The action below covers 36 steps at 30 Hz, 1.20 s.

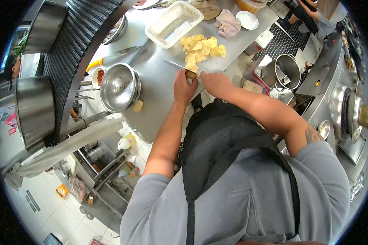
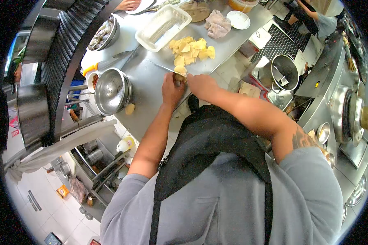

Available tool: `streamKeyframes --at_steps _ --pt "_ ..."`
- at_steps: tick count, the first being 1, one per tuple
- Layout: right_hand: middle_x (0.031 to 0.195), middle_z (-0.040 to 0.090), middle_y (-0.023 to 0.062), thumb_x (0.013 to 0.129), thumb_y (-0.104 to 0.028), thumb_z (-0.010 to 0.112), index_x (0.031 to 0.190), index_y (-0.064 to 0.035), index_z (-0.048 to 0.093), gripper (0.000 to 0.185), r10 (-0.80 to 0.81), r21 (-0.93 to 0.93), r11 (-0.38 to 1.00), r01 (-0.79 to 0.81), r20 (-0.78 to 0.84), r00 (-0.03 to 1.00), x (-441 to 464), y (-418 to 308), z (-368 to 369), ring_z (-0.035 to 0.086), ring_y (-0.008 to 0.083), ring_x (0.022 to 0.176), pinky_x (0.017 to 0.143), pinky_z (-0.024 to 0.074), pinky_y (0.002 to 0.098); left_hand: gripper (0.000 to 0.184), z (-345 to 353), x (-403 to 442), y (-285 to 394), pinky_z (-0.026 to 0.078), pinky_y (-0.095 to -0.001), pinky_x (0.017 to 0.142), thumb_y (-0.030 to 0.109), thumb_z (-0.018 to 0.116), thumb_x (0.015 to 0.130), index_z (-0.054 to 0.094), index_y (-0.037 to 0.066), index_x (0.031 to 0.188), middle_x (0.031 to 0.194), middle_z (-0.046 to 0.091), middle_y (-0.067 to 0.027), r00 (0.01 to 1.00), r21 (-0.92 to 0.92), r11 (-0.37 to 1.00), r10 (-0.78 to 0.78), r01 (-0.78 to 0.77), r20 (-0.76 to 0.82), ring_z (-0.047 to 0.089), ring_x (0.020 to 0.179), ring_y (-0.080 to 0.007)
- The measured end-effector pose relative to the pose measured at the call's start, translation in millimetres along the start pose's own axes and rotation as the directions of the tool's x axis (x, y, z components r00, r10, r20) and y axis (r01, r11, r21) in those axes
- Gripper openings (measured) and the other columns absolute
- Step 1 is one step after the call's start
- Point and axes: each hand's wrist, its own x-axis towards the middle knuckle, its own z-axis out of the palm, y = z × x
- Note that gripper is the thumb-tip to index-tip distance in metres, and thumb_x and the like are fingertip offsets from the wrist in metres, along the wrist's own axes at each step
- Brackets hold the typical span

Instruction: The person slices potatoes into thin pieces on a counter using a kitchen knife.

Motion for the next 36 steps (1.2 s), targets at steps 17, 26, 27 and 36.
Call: streamKeyframes --at_steps 17,26,27,36 --pt "0.095 0.073 0.0247 0.094 -0.008 0.051 0.109 0.0014 0.054 0.018 -0.025 -0.035 0.999 0.026 0.028 0.999 12 1 -6 0.073 0.0411 0.09 0.077 0.0582 0.0502 0.04 2 -1 -4 0.052 -0.0455 0.079 0.016 0.078 0.078 0.054 0.005 0.107 0.1 0.06 -0.0148 0.998 -0.035 0.998 -0.061 0.061 0.003 0.063 0.091 -0.0355" --pt "0.097 0.075 0.0206 0.096 -0.013 0.05 0.112 0.0003 0.06 0.023 -0.01 -0.102 0.995 0.018 0.077 0.997 -9 -11 -22 0.074 0.038 0.091 0.078 0.0591 0.0474 0.037 7 -1 -9 0.053 -0.0458 0.077 0.016 0.076 0.078 0.055 0.005 0.107 0.1 0.061 -0.0151 0.999 -0.026 0.999 -0.039 0.038 -0.026 0.063 0.091 -0.0358" --pt "0.097 0.075 0.0204 0.096 -0.013 0.05 0.112 0.0 0.061 0.023 -0.009 -0.101 0.995 0.016 0.063 0.998 -8 -10 -18 0.074 0.0379 0.09 0.078 0.0591 0.0474 0.037 7 -2 -8 0.053 -0.0459 0.077 0.016 0.076 0.078 0.055 0.005 0.107 0.1 0.06 -0.0151 0.999 -0.029 0.999 -0.04 0.04 -0.024 0.063 0.091 -0.036" --pt "0.088 0.073 0.0235 0.097 -0.013 0.048 0.109 0.0008 0.058 0.021 -0.027 0.022 0.999 0.027 0.007 1.0 15 10 18 0.073 0.0421 0.084 0.072 0.0579 0.0525 0.039 2 -2 -1 0.051 -0.0438 0.082 0.016 0.076 0.078 0.055 0.004 0.109 0.1 0.059 -0.0157 0.998 -0.061 0.997 -0.058 0.057 -0.022 0.061 0.094 -0.0353"
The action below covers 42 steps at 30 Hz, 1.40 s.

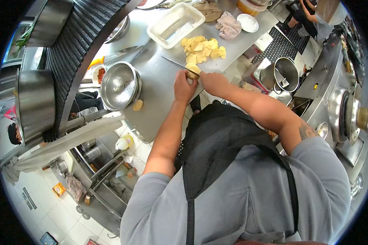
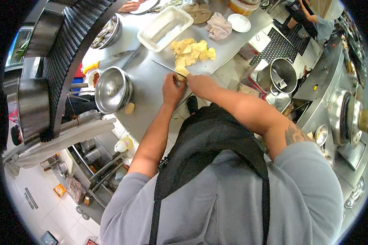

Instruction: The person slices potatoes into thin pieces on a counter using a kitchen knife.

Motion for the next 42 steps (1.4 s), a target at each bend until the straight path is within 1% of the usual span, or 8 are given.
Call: streamKeyframes --at_steps 9,18,24,27,30,33,39,42 --pt "0.092 0.073 0.0221 0.094 -0.008 0.049 0.111 0.0012 0.056 0.021 -0.075 -0.052 0.996 0.071 -0.063 0.995 18 15 3 0.072 0.0411 0.087 0.076 0.0578 0.0511 0.036 -6 -4 1 0.05 -0.0443 0.078 0.018 0.077 0.082 0.054 0.004 0.106 0.097 0.057 -0.0148 0.999 -0.013 1.0 -0.001 0.001 0.04 0.06 0.087 -0.0337" --pt "0.098 0.074 0.0233 0.094 -0.011 0.051 0.113 0.002 0.06 0.024 0.036 -0.1 0.995 -0.028 0.081 0.996 -30 -27 -51 0.074 0.0386 0.092 0.078 0.059 0.0485 0.026 -5 -2 1 0.052 -0.0414 0.074 0.01 0.073 0.083 0.056 0.005 0.102 0.095 0.058 -0.0134 0.997 -0.035 0.997 0.069 -0.07 -0.037 0.061 0.084 -0.0319" --pt "0.095 0.074 0.0218 0.095 -0.012 0.051 0.109 0.0002 0.06 0.021 -0.012 -0.116 0.993 0.014 0.019 1.0 -21 -15 -29 0.074 0.0384 0.089 0.076 0.0592 0.0484 0.029 -3 -1 -4 0.052 -0.0432 0.073 0.012 0.075 0.085 0.055 0.003 0.105 0.094 0.059 -0.0154 0.989 -0.029 0.991 0.132 -0.134 -0.061 0.062 0.083 -0.0343" --pt "0.094 0.074 0.022 0.095 -0.012 0.05 0.109 -0.0002 0.059 0.02 -0.015 -0.115 0.993 0.019 0.042 0.999 -19 -13 -30 0.074 0.0389 0.088 0.075 0.0589 0.0489 0.03 -4 -1 -1 0.053 -0.0435 0.076 0.013 0.072 0.083 0.055 0.004 0.105 0.097 0.06 -0.0155 0.999 -0.002 0.999 0.047 -0.047 -0.02 0.062 0.087 -0.0349" --pt "0.094 0.073 0.0225 0.095 -0.011 0.05 0.109 0.0 0.059 0.02 0.027 -0.103 0.995 -0.018 0.084 0.996 -17 -13 -31 0.074 0.0397 0.088 0.075 0.0584 0.0503 0.032 -4 -2 0 0.052 -0.0441 0.076 0.014 0.073 0.083 0.055 0.003 0.107 0.097 0.06 -0.0155 0.995 0.032 0.996 0.086 -0.085 -0.042 0.062 0.087 -0.035" --pt "0.093 0.073 0.0231 0.095 -0.01 0.05 0.11 0.0008 0.058 0.02 -0.005 -0.078 0.997 0.01 0.074 0.997 -14 -8 -26 0.073 0.0403 0.088 0.074 0.058 0.0515 0.033 -3 -2 -1 0.052 -0.0433 0.078 0.012 0.075 0.081 0.055 0.002 0.106 0.098 0.06 -0.0167 0.999 -0.04 0.999 0.027 -0.029 -0.03 0.062 0.091 -0.0358" --pt "0.09 0.073 0.0226 0.095 -0.01 0.048 0.108 0.0003 0.057 0.019 0.003 -0.041 0.999 -0.001 0.064 0.998 6 0 -1 0.073 0.0405 0.085 0.072 0.0574 0.0531 0.033 0 -2 -7 0.052 -0.0416 0.078 0.013 0.077 0.08 0.058 0.004 0.106 0.096 0.06 -0.0142 0.998 -0.02 0.999 0.049 -0.05 -0.031 0.062 0.087 -0.0318" --pt "0.089 0.073 0.022 0.095 -0.01 0.048 0.108 -0.0003 0.057 0.018 -0.05 -0.021 0.999 0.05 -0.027 0.998 10 6 15 0.073 0.0403 0.084 0.072 0.0573 0.0531 0.033 -1 -1 -6 0.052 -0.0407 0.076 0.012 0.077 0.081 0.058 0.005 0.106 0.094 0.059 -0.0133 0.998 -0.029 0.999 0.043 -0.045 -0.042 0.062 0.084 -0.0297"
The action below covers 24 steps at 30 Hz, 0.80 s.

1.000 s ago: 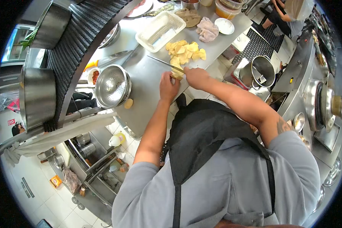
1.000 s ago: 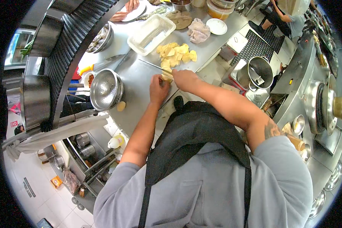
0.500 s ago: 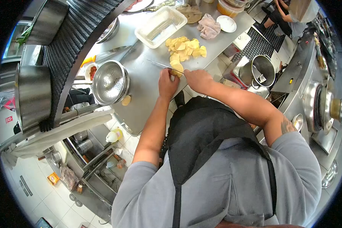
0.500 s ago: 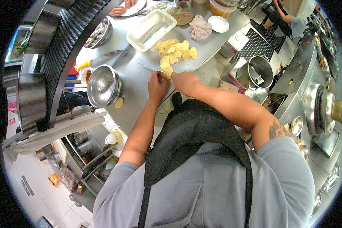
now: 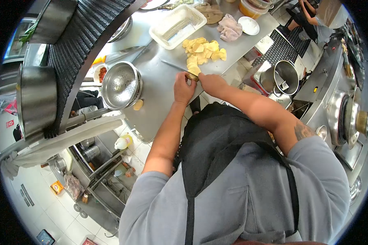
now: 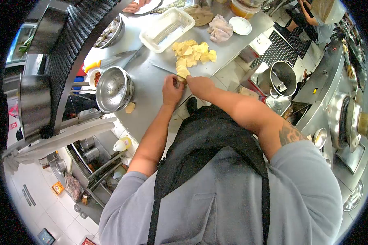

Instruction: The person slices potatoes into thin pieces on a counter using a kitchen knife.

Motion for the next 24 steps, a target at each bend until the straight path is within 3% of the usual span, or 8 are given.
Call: streamKeyframes --at_steps 8,12,18,24 --pt "0.09 0.074 0.021 0.095 -0.011 0.049 0.109 -0.0007 0.057 0.019 0.006 -0.095 0.996 -0.005 0.012 1.0 -15 -18 -47 0.074 0.0399 0.085 0.073 0.0587 0.0503 0.032 -1 -1 5 0.053 -0.0414 0.076 0.016 0.077 0.082 0.058 0.003 0.104 0.094 0.06 -0.014 1.0 -0.001 1.0 -0.023 0.023 -0.001 0.063 0.084 -0.0312" --pt "0.087 0.072 0.0229 0.092 -0.007 0.051 0.11 0.0004 0.053 0.019 -0.02 -0.12 0.992 0.026 0.045 0.999 -26 -21 -46 0.072 0.041 0.084 0.072 0.0573 0.0508 0.031 2 0 -2 0.052 -0.0428 0.075 0.017 0.076 0.081 0.058 0.002 0.101 0.093 0.06 -0.0144 1.0 0.013 1.0 -0.028 0.028 0.002 0.062 0.085 -0.0328" --pt "0.095 0.074 0.0231 0.097 -0.013 0.049 0.113 0.0002 0.058 0.023 0.052 -0.113 0.993 -0.041 0.094 0.994 -28 -26 -49 0.074 0.0393 0.088 0.075 0.0595 0.049 0.03 -1 -1 5 0.052 -0.0435 0.074 0.014 0.075 0.08 0.057 0.002 0.101 0.092 0.059 -0.015 1.0 0.016 1.0 -0.01 0.01 -0.006 0.062 0.085 -0.0337" --pt "0.089 0.072 0.0236 0.096 -0.01 0.05 0.111 0.0001 0.053 0.018 0.049 -0.11 0.993 -0.037 0.107 0.993 -24 -24 -51 0.073 0.0413 0.085 0.073 0.0576 0.0515 0.033 0 0 4 0.052 -0.0436 0.074 0.014 0.077 0.081 0.057 0.001 0.104 0.094 0.061 -0.0169 1.0 0.044 0.999 0.0 0.001 -0.013 0.063 0.083 -0.035"
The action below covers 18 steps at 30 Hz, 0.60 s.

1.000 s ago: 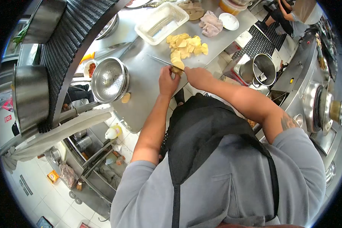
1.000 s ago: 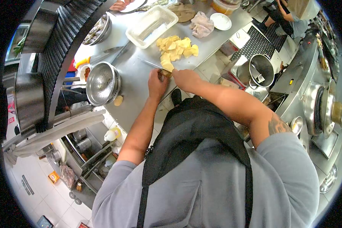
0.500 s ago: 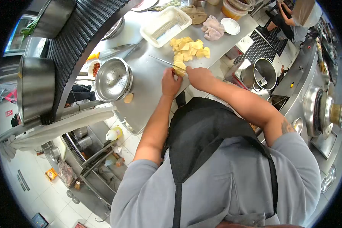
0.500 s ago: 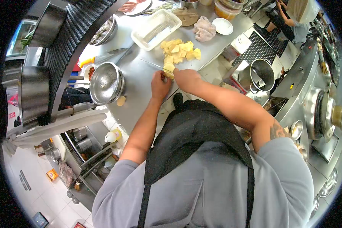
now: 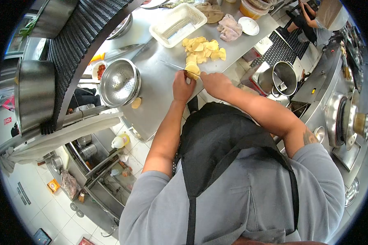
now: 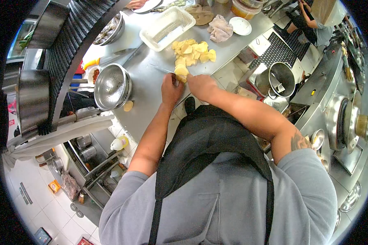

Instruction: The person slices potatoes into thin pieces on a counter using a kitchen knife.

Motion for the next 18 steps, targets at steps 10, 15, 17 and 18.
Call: streamKeyframes --at_steps 10,15,17,18 --pt "0.092 0.073 0.023 0.095 -0.01 0.049 0.111 0.0004 0.055 0.02 0.003 0.055 0.998 -0.004 0.013 1.0 2 3 5 0.073 0.041 0.087 0.074 0.0574 0.0518 0.033 1 1 1 0.052 -0.0433 0.076 0.014 0.075 0.079 0.057 0.003 0.105 0.096 0.06 -0.0147 0.998 0.003 0.998 -0.056 0.056 0.027 0.062 0.087 -0.0338" --pt "0.091 0.073 0.0243 0.095 -0.012 0.048 0.108 0.0002 0.059 0.021 -0.017 0.075 0.997 0.016 0.016 1.0 14 10 15 0.073 0.0411 0.088 0.075 0.0572 0.0535 0.034 2 0 -3 0.052 -0.0428 0.076 0.014 0.076 0.078 0.057 0.004 0.104 0.096 0.06 -0.0142 0.999 -0.048 0.998 -0.036 0.036 0.004 0.062 0.085 -0.0329" --pt "0.091 0.073 0.0238 0.095 -0.013 0.047 0.107 0.0001 0.059 0.021 -0.037 0.108 0.993 0.038 -0.011 0.999 16 8 15 0.072 0.0419 0.087 0.075 0.0568 0.0535 0.034 3 0 -7 0.052 -0.0427 0.076 0.014 0.076 0.078 0.057 0.004 0.104 0.096 0.06 -0.0138 1.0 -0.052 0.999 -0.013 0.013 -0.01 0.062 0.085 -0.0323" --pt "0.091 0.073 0.0236 0.095 -0.013 0.047 0.107 0.0 0.059 0.021 -0.045 0.123 0.991 0.048 -0.026 0.999 16 7 14 0.072 0.0422 0.087 0.075 0.0567 0.0535 0.034 3 0 -5 0.052 -0.0426 0.076 0.014 0.076 0.078 0.057 0.005 0.104 0.095 0.059 -0.0137 1.0 -0.056 0.998 -0.001 0.0 -0.017 0.062 0.085 -0.032"
